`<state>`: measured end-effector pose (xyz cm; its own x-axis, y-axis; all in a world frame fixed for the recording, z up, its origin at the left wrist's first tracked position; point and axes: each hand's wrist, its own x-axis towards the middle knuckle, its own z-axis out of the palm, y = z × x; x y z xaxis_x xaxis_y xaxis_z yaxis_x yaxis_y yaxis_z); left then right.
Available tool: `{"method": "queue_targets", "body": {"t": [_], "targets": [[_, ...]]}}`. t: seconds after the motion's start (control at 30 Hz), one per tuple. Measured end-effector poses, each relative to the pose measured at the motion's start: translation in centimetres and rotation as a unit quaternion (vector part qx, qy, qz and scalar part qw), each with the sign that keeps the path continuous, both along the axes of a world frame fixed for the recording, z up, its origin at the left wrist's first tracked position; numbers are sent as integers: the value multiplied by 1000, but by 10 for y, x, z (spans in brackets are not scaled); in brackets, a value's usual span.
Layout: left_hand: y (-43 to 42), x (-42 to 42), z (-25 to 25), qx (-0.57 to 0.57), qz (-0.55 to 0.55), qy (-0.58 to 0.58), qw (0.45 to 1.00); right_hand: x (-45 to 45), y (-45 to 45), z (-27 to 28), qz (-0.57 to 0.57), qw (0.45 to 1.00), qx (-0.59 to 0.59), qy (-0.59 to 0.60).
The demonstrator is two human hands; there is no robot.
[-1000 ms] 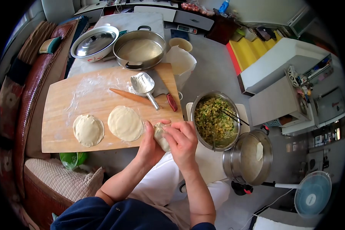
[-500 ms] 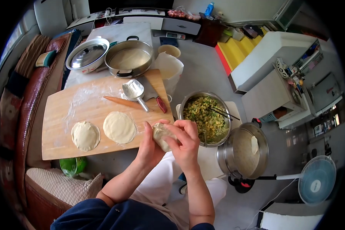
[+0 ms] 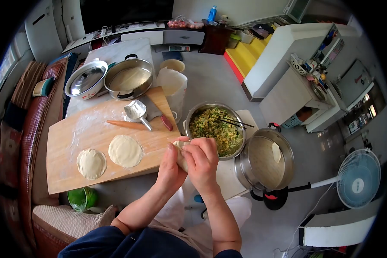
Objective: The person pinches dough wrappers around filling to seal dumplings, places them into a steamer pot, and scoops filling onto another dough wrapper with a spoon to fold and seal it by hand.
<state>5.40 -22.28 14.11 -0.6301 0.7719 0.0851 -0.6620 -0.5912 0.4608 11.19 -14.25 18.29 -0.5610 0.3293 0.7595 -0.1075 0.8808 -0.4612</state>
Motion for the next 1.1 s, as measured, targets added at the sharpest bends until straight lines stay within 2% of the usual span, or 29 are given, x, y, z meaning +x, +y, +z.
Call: {"method": "queue_targets", "body": {"t": [0.07, 0.2, 0.3, 0.43, 0.5, 0.73, 0.93, 1.1], "targets": [[6, 6, 1, 2, -6, 8, 1000, 9, 6, 1, -8, 1000, 9, -7], [12, 17, 15, 26, -23, 35, 999, 34, 6, 30, 9, 987, -158, 6], [15, 23, 13, 21, -35, 122, 992, 46, 18, 28, 12, 996, -88, 30], [15, 23, 22, -2, -66, 215, 974, 63, 26, 35, 27, 993, -111, 22], [15, 23, 23, -32, -83, 259, 962, 67, 28, 41, 15, 998, -63, 17], [17, 32, 27, -70, -69, 319, 943, 71, 29, 51, -17, 995, 96, 4], [15, 35, 35, -40, -90, 276, 956, 74, 29, 38, -33, 992, 116, 44], [16, 30, 28, 4, -100, 229, 968, 80, 27, 52, 7, 999, 43, 21]]}}
